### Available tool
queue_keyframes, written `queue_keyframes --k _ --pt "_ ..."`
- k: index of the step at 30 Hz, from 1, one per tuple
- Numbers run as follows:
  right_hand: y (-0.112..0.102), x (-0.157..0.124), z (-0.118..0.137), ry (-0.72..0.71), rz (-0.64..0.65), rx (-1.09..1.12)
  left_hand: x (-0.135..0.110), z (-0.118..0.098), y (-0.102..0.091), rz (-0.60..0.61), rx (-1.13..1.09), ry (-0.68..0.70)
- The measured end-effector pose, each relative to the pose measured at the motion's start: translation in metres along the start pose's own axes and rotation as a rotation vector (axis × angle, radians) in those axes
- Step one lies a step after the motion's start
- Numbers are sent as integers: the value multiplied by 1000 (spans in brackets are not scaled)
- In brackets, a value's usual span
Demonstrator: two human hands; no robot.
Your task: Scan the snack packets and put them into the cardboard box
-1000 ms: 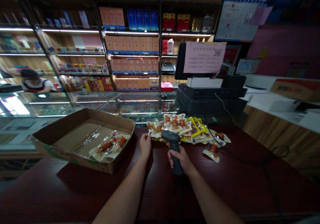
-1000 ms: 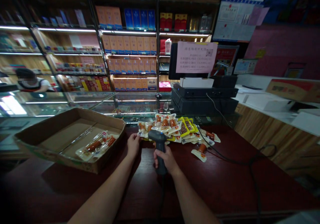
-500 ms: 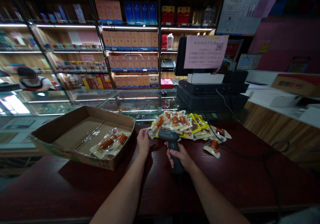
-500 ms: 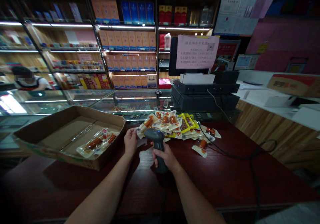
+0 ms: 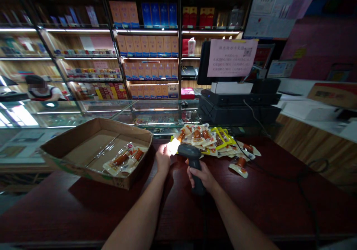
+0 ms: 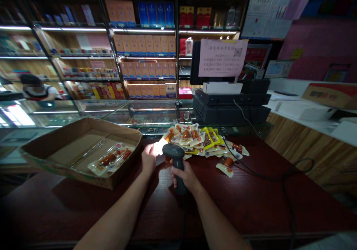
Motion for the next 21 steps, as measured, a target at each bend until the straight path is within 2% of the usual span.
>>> queue_keyframes --k 4,8,10,13,16,19,21 --pt "-4 0 -6 -1 -24 20 2 10 2 -5 -178 -22" --pt "-8 0 -11 19 -37 25 3 15 1 -96 -384 -89" --pt "-9 0 -11 29 -52 31 4 7 -1 -159 -439 -110" --pt "-6 -1 -5 36 -72 52 8 -17 -14 -241 -481 -116" --pt "5 2 5 36 -62 70 15 -48 -44 -323 -472 -102" --pt "24 10 14 30 15 87 21 -72 -91 -433 -361 -99" --pt "38 17 17 24 65 92 20 -81 -125 -514 -253 -97"
Point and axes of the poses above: each hand's wrist, its own x-axis towards the middle knuckle, its own y-axis out of the palm, z = x × y, the point moved 5 cm from there along x, towards the middle knuckle, and after that the axes turned 10 degrees about z, right-handed, at the moved point
